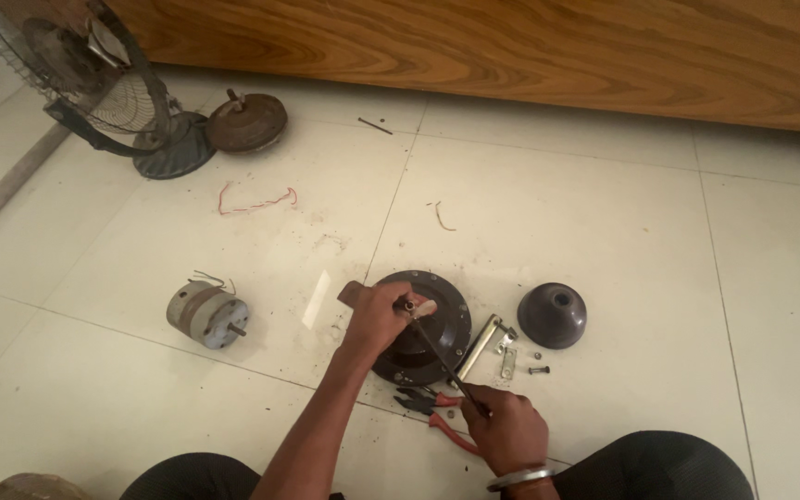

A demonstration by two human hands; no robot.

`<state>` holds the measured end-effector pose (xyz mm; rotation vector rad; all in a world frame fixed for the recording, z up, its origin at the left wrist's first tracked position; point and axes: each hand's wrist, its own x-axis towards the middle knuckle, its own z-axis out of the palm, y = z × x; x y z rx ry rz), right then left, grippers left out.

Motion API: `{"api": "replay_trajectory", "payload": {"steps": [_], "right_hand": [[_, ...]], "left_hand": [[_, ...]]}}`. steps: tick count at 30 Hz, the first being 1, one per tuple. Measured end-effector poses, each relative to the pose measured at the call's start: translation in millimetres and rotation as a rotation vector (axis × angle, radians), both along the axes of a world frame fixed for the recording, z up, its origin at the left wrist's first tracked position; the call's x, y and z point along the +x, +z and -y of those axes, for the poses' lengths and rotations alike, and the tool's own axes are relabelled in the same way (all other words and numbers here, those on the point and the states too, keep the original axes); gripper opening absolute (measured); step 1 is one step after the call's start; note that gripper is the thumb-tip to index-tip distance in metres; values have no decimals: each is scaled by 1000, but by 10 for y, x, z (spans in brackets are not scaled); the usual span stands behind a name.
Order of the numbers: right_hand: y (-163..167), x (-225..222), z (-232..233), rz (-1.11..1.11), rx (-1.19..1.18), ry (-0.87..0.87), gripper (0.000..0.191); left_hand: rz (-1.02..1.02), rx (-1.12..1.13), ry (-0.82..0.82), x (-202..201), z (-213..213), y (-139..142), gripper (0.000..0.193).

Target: The person sits on the floor and disassembles a ceiling fan motor assembly. They use pliers to loosen parts, unscrew and remove the fan hub components by hand, lift off the housing cover, and work on the central shaft with pliers while small screws and brackets lie on the floor.

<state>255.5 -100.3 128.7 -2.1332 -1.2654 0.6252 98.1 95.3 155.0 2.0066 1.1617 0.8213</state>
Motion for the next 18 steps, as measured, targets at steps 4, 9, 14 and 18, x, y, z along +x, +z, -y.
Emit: {"api": "replay_trajectory", "payload": {"steps": [4, 9, 14, 18], "right_hand": [[-209, 115, -40, -527, 68, 23, 26], [-273, 254, 14, -1454, -264, -140, 39], [-116, 116, 89, -1627, -234, -214, 37], [-36, 62, 93, -1544, -137, -181, 28]], "left_hand": [[6, 15, -16, -31, 18, -26, 13], [55, -85, -47, -69, 60, -3, 21], [14, -193, -16, -97, 95, 74, 25], [22, -238, -3, -86, 114, 116, 28]]}}
